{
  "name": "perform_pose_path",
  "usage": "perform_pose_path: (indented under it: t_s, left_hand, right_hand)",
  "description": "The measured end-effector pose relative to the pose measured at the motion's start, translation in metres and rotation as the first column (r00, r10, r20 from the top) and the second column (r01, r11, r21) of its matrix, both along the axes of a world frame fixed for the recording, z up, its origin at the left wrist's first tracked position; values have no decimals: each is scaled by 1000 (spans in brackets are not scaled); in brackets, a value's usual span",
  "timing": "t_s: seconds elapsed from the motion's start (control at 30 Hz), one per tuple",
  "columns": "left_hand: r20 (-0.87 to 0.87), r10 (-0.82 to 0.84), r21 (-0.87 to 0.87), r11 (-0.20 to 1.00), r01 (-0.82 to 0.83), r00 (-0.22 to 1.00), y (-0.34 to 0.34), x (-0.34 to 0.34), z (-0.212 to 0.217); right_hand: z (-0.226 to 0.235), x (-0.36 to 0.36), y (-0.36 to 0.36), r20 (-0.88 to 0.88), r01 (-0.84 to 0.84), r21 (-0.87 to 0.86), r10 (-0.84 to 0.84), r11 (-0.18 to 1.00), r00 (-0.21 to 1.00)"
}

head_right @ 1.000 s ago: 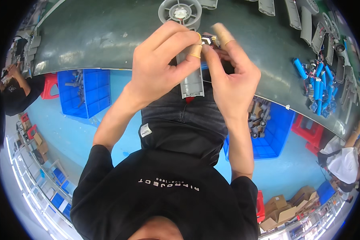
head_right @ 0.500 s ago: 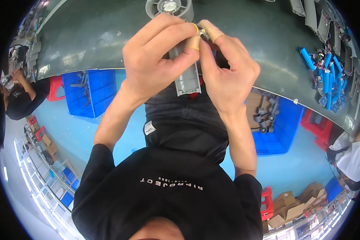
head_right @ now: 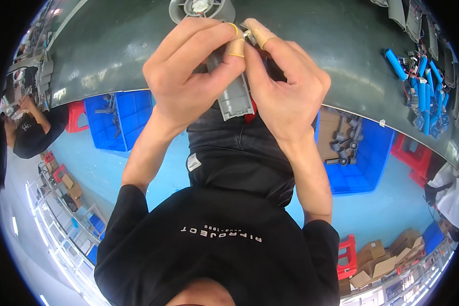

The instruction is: Assembling small portable fans by installing motors and wiring into plastic housings on a production line.

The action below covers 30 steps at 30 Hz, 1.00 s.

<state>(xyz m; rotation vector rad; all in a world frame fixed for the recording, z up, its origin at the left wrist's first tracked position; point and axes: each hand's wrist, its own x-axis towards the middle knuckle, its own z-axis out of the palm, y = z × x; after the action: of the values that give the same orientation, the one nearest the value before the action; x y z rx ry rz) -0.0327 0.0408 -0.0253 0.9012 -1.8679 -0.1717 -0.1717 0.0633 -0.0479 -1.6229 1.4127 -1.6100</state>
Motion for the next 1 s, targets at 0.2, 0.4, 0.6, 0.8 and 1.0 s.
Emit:
perform_pose_path:
  t_s: [0.2, 0.4, 0.6, 0.8, 1.0]
  left_hand:
    - [2, -20, -22, 1000, 20, 1000, -2, 0, -3]
    - [22, -11, -6, 1000, 11, 1000, -1, -1, -2]
    - [20, -14, 22, 1000, 14, 1000, 0, -2, -2]
    - [32, -12, -2, 1000, 13, 999, 1, -1, -3]
    - [6, -1, 50, 999, 1, 1000, 3, -2, 1]
  right_hand:
    - [2, -2, 0, -41, -7, -2, 7, 1000, 999]
    - [2, -3, -1, -158, -6, -100, -10, 995, 987]
    - [-1, -3, -6, -231, 1, -213, -52, 977, 971]
    - [0, -5, -6, -272, -14, -253, -58, 967, 961]
    - [2, -2, -7, -244, -6, -253, -58, 967, 968]
